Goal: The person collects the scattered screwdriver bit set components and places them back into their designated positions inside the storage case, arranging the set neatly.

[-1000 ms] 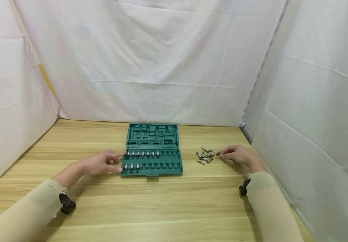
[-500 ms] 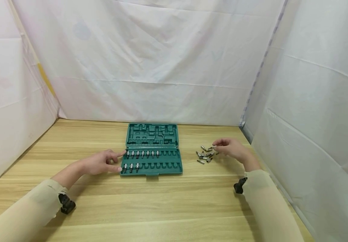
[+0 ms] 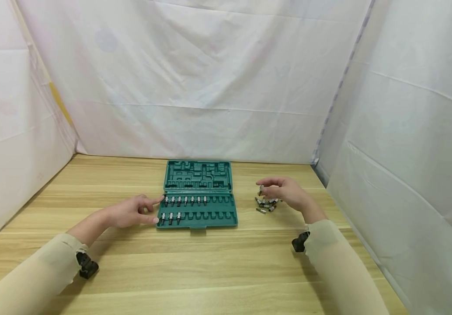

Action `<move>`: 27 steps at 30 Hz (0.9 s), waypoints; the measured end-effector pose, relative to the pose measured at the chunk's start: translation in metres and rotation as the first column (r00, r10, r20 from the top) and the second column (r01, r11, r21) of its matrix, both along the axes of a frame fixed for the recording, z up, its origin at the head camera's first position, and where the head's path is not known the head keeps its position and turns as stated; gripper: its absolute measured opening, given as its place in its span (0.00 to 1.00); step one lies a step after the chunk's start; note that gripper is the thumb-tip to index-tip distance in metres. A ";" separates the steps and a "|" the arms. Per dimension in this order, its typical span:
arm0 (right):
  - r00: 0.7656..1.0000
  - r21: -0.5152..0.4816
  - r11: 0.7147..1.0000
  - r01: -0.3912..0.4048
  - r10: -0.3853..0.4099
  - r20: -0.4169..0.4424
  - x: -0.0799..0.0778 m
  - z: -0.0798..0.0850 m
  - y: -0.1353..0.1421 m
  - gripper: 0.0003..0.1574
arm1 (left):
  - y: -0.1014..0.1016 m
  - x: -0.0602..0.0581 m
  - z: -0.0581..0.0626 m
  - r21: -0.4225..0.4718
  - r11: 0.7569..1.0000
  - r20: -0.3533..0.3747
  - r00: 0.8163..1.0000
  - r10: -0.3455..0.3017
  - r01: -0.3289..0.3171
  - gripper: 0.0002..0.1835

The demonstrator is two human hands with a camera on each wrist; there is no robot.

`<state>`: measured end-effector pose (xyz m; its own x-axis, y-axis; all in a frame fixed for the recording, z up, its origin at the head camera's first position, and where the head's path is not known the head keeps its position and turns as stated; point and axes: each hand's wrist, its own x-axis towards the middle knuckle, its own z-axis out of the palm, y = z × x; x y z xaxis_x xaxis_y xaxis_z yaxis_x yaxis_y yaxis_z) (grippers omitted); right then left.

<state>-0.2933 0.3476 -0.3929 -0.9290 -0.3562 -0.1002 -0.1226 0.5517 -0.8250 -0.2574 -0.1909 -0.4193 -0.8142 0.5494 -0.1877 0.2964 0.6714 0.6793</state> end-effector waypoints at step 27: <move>0.999 -0.066 0.997 -0.034 0.035 0.026 -0.003 -0.003 -0.073 0.33 | 0.001 -0.001 -0.002 0.019 1.000 0.006 1.000 0.008 -0.008 0.46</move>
<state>-0.2968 0.2750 -0.3957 -0.9132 -0.3947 -0.1009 -0.1174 0.4921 -0.8626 -0.2582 -0.1900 -0.4216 -0.8176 0.5461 -0.1824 0.2865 0.6607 0.6939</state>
